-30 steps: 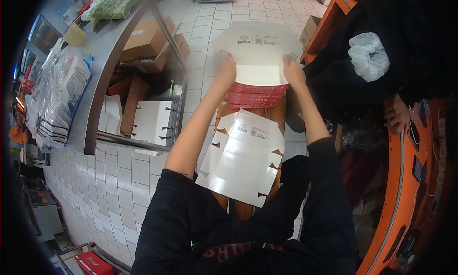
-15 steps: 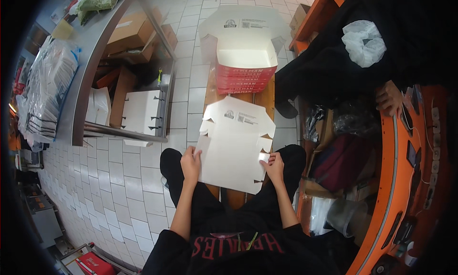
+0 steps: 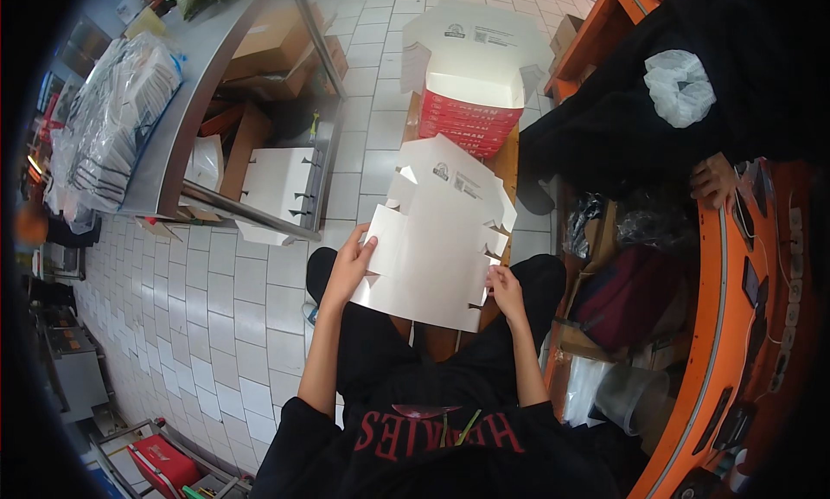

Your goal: The person assembles cardboard food boxes by hand, folding and interlocking the flaps to form the box shape, and then stacks the completed boxes on a wooden bench.

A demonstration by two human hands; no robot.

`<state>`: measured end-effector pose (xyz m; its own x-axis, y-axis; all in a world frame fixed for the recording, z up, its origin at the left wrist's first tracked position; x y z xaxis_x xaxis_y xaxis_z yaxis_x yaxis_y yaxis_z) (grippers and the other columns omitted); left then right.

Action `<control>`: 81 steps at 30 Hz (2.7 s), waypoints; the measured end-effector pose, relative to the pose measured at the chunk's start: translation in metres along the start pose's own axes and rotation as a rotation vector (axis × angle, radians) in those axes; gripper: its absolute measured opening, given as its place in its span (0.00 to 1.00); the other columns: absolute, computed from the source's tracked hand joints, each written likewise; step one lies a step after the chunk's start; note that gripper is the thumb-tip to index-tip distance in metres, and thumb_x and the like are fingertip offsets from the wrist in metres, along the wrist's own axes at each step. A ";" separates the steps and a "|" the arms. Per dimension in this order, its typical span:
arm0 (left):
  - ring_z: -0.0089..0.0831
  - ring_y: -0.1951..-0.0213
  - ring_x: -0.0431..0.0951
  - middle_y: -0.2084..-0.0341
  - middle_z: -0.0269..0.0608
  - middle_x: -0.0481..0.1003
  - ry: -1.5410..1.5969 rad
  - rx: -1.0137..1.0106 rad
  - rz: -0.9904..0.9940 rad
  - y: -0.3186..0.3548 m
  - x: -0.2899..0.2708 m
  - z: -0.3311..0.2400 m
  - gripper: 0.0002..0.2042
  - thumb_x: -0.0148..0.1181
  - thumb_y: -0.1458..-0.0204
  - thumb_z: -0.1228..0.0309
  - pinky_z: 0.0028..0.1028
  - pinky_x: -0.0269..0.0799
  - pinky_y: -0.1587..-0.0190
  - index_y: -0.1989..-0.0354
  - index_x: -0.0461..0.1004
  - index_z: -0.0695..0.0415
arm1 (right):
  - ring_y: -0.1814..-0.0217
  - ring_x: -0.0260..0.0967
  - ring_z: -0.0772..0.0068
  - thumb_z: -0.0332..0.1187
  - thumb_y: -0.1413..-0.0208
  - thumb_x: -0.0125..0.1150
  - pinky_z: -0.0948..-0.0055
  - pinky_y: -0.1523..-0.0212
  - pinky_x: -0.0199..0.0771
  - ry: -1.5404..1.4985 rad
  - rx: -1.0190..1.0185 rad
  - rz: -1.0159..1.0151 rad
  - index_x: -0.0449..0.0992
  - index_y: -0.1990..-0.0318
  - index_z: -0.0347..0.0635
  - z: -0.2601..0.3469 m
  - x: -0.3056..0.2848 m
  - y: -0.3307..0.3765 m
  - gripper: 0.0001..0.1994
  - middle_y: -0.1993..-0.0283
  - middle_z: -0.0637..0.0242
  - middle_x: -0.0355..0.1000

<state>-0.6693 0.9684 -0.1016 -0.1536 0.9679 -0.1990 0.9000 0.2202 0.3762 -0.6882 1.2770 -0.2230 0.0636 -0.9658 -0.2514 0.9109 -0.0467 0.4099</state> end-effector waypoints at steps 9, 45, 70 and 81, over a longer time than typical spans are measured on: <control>0.27 0.63 0.74 0.57 0.42 0.67 0.844 -0.242 0.294 0.037 -0.001 -0.001 0.21 0.42 0.43 0.64 0.27 0.73 0.67 0.42 0.51 0.56 | 0.63 0.68 0.77 0.26 0.52 0.57 0.79 0.62 0.67 -0.202 0.014 0.189 0.68 0.56 0.29 0.021 -0.008 0.022 0.15 0.63 0.60 0.71; 0.25 0.67 0.70 0.69 0.42 0.69 0.346 0.145 -0.187 0.086 0.103 -0.024 0.16 0.58 0.52 0.68 0.23 0.66 0.64 0.62 0.60 0.66 | 0.83 0.58 0.82 0.23 0.55 0.58 0.83 0.81 0.57 0.179 -0.524 0.190 0.70 0.75 0.30 0.164 0.008 0.129 0.04 0.82 0.66 0.62; 0.49 0.43 0.56 0.43 0.44 0.54 -0.490 0.623 0.165 0.082 0.045 -0.077 0.42 0.62 0.72 0.81 0.40 0.55 0.43 0.41 0.53 0.47 | 0.72 0.65 0.77 0.18 0.58 0.59 0.77 0.75 0.70 -0.556 0.054 0.475 0.60 0.50 0.41 0.190 -0.006 0.087 0.25 0.62 0.66 0.66; 0.49 0.44 0.56 0.44 0.47 0.55 -0.375 0.616 0.158 0.087 0.058 -0.086 0.41 0.60 0.71 0.80 0.38 0.57 0.45 0.41 0.53 0.52 | 0.63 0.69 0.73 0.27 0.54 0.61 0.76 0.60 0.66 -0.089 -0.526 0.080 0.73 0.61 0.34 0.165 -0.007 0.074 0.12 0.66 0.64 0.72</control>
<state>-0.6354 1.0544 -0.0024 0.0469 0.8519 -0.5216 0.9828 -0.1328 -0.1286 -0.6882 1.2383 -0.0459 0.1269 -0.9801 -0.1529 0.9873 0.1396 -0.0755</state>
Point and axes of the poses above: each hand's wrist, its own y-axis away from the middle knuckle, its own x-axis out of the palm, z = x × y, the point moved 1 cm from there along -y, towards the middle knuckle
